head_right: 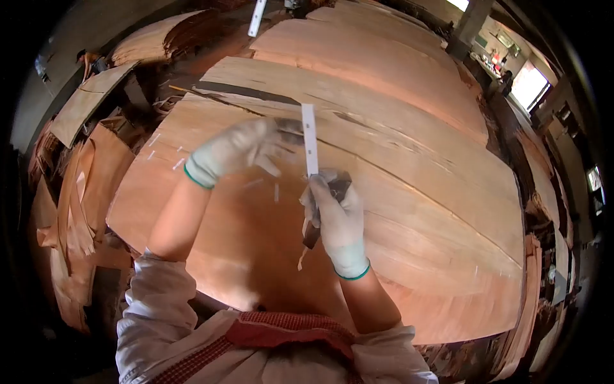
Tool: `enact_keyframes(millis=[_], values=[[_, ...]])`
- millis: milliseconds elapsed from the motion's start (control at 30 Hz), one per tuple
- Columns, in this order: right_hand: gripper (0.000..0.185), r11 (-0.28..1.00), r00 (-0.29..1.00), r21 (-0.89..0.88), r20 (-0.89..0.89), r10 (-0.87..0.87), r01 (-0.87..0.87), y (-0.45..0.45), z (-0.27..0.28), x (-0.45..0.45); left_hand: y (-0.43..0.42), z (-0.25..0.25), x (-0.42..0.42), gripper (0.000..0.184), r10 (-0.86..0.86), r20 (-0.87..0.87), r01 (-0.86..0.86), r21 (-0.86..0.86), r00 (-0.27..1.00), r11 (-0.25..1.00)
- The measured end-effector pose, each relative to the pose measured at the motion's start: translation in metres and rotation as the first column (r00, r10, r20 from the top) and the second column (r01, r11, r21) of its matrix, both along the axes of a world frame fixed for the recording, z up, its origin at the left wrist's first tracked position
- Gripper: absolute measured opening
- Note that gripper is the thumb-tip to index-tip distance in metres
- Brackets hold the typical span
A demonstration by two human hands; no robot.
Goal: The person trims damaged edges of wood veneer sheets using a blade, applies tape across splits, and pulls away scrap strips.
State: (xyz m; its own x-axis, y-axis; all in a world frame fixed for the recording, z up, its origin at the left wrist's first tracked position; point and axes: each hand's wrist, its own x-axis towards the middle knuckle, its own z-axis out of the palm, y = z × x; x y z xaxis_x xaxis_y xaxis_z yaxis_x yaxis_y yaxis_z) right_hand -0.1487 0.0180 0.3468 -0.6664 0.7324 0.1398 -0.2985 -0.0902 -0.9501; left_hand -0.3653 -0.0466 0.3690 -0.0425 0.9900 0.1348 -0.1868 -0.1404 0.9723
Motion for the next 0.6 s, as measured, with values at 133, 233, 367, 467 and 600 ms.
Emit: enact_keyframes(millis=[133, 233, 367, 467, 600], values=[[0.013, 0.998, 0.994, -0.058, 0.108, -0.011, 0.018, -0.014, -0.006, 0.01, 0.0, 0.016, 0.041, 0.041, 0.173, -0.272, -0.165, 0.052, 0.947, 0.985], [0.017, 0.996, 0.993, -0.084, 0.112, 0.023, -0.013, -0.027, 0.003, 0.019, -0.019, 0.038, 0.072, 0.015, 0.493, -0.39, -0.351, 0.38, 0.778, 0.856], [0.027, 0.993, 0.984, 0.032, 0.137, 0.112, -0.117, -0.064, 0.013, 0.039, -0.047, 0.051, 0.079, 0.011, 0.806, -0.238, -0.55, 0.624, 0.542, 0.554], [0.018, 0.915, 0.924, -0.13, -0.031, 0.381, -0.382, -0.082, 0.003, 0.063, -0.062, 0.041, 0.067, 0.014, 0.773, -0.06, -0.599, 0.595, 0.632, 0.536], [0.016, 0.798, 0.885, -0.545, 0.197, 0.422, -0.259, -0.056, -0.04, 0.067, -0.026, -0.029, 0.045, 0.017, 0.596, -0.289, -0.56, 0.204, 0.75, 0.803]])
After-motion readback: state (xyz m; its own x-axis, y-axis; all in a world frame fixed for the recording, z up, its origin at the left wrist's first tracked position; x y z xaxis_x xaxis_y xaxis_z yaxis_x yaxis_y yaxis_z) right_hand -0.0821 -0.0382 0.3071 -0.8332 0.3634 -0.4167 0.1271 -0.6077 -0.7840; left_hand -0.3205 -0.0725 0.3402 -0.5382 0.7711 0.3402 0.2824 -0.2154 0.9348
